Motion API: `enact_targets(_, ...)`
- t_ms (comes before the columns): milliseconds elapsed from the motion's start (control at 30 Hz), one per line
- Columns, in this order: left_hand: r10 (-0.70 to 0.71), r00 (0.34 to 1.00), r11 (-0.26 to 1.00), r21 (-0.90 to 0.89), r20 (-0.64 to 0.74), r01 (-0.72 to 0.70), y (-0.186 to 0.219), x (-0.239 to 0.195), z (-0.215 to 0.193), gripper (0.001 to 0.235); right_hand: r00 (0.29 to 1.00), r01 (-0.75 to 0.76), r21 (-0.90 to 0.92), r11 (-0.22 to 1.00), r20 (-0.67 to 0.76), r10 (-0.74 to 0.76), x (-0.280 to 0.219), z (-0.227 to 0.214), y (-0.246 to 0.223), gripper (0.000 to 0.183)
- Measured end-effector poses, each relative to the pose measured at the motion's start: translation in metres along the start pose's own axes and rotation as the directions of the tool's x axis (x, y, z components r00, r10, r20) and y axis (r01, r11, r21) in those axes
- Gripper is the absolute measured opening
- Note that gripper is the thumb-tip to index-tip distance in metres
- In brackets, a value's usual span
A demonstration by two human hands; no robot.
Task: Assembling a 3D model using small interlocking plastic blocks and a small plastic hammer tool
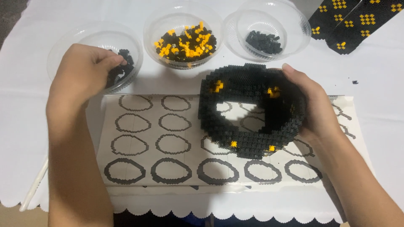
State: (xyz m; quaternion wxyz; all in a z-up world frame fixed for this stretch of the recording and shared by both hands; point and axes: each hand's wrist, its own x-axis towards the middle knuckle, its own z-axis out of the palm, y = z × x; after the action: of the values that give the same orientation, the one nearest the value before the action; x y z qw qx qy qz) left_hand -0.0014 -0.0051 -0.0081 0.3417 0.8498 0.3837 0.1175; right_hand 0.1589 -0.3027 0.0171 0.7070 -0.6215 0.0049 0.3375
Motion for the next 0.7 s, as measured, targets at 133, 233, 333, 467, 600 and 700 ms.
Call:
enact_targets(133,-0.091,0.996,0.996,0.004,0.027,0.091,0.007,-0.004,-0.002,0.023,0.998,-0.031,-0.06,0.998,-0.061,0.027,-0.004,0.006,-0.004,0.041)
enact_targets(233,-0.124,0.992,0.991,-0.038,0.035,0.125,0.012,-0.007,-0.002,0.024,0.999,-0.022,-0.023,1.0,-0.033,0.021,-0.001,0.003,-0.002,0.038)
enact_targets(333,-0.138,0.99,0.989,-0.046,0.018,0.139,0.011,-0.007,-0.003,0.025,0.999,-0.01,-0.041,0.999,-0.044,0.008,-0.001,0.003,-0.002,0.036)
enact_targets(467,-0.117,0.992,0.993,-0.004,0.041,0.117,0.011,-0.007,-0.003,0.029,0.996,-0.063,-0.021,0.998,-0.057,0.061,-0.006,0.011,-0.007,0.043)
enact_targets(600,-0.143,0.989,0.988,-0.05,0.047,0.145,0.02,-0.012,-0.003,0.026,0.992,-0.084,-0.042,0.996,-0.095,0.08,-0.006,0.011,-0.007,0.046)
enact_targets(700,-0.124,0.991,0.991,-0.049,0.047,0.126,0.023,-0.014,-0.004,0.028,0.997,-0.063,-0.029,0.998,-0.039,0.062,-0.004,0.009,-0.006,0.046)
